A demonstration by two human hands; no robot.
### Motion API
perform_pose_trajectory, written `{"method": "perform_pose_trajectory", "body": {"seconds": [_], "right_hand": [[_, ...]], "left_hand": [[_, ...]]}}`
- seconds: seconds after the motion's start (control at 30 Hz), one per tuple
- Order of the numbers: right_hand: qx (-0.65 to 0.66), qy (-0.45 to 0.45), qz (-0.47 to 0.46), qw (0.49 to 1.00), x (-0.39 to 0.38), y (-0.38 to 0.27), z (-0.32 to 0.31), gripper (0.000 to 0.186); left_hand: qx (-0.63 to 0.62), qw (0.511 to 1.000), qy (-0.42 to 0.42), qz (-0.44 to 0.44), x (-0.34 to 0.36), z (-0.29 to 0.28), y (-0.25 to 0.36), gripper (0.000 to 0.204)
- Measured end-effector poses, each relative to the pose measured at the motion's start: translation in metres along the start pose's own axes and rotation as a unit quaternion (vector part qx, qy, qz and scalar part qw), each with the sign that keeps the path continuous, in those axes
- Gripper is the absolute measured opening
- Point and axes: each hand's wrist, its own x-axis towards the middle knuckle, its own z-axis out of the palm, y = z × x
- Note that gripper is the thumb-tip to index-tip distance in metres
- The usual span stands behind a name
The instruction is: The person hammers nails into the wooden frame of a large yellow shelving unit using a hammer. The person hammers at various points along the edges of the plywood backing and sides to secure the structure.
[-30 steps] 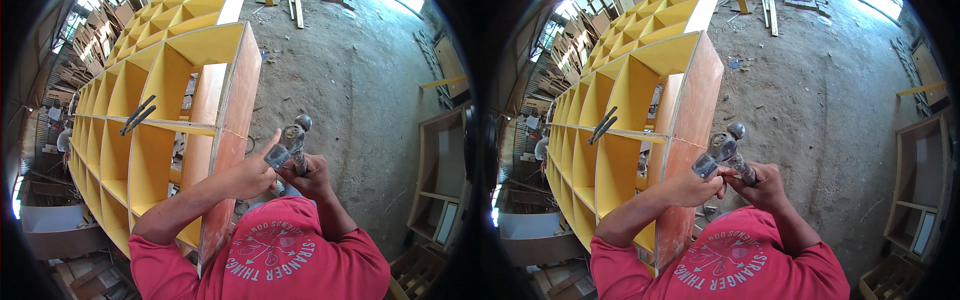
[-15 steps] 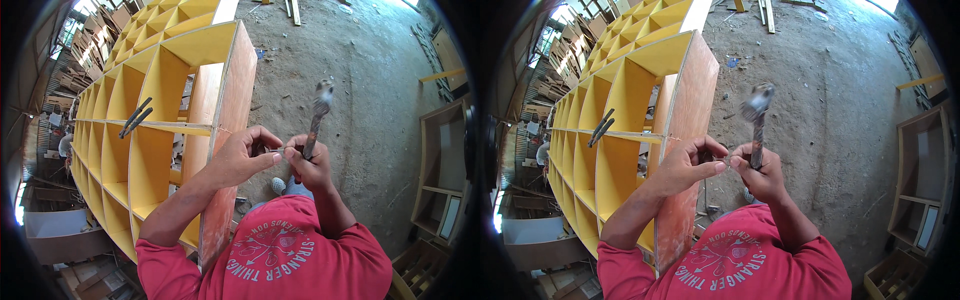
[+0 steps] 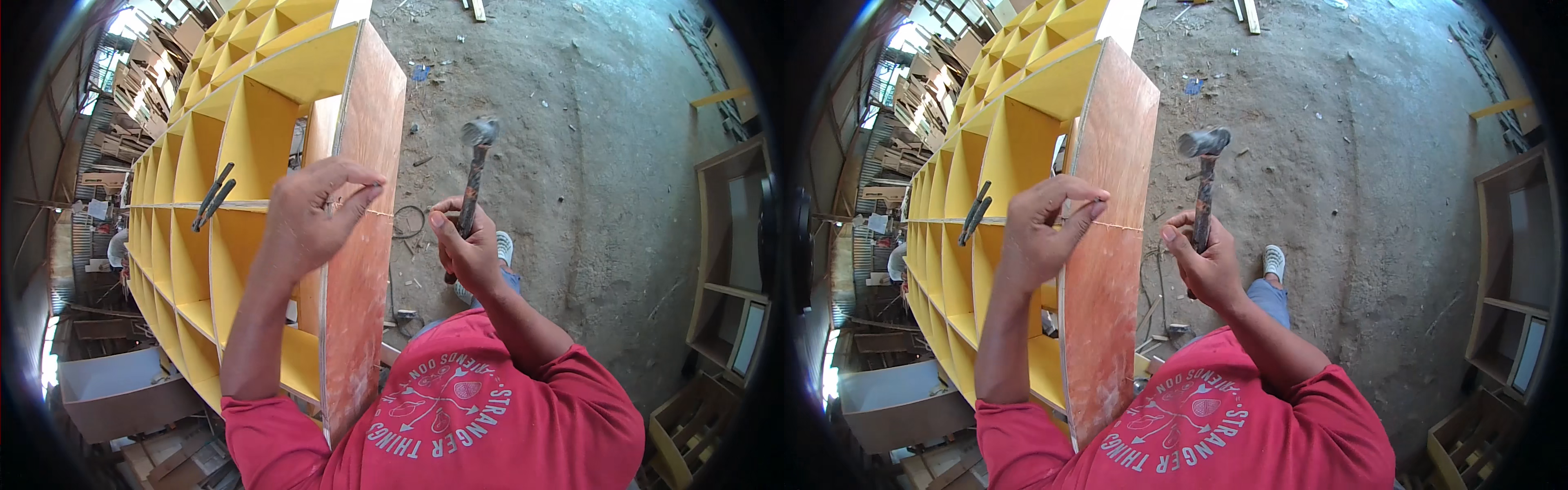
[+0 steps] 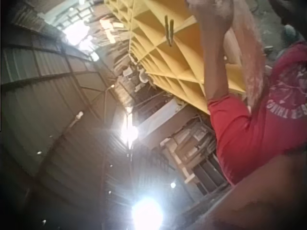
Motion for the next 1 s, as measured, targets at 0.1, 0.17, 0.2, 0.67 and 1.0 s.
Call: {"method": "perform_pose_trajectory", "body": {"seconds": [0.1,0.17,0.2,0.67,1.0], "right_hand": [[-0.070,0.020,-0.020,0.997,-0.003,0.032,-0.011,0.026],[-0.069,0.024,-0.028,0.997,-0.006,0.042,-0.015,0.027],[-0.115,0.019,-0.016,0.993,-0.008,0.042,-0.016,0.028],[-0.159,0.006,-0.019,0.987,-0.014,0.045,-0.015,0.028],[-0.214,0.036,-0.122,0.968,-0.011,0.038,-0.005,0.022]], "left_hand": [[0.074,0.994,-0.040,-0.074,0.010,-0.008,0.006,0.014],[0.094,0.990,-0.058,-0.084,0.008,-0.013,0.001,0.013],[0.109,0.987,-0.070,-0.091,0.008,-0.014,-0.001,0.014],[0.200,0.974,-0.110,-0.004,0.006,-0.014,0.002,0.017],[0.250,0.963,-0.095,-0.013,-0.003,-0.005,0.006,0.031]]}}
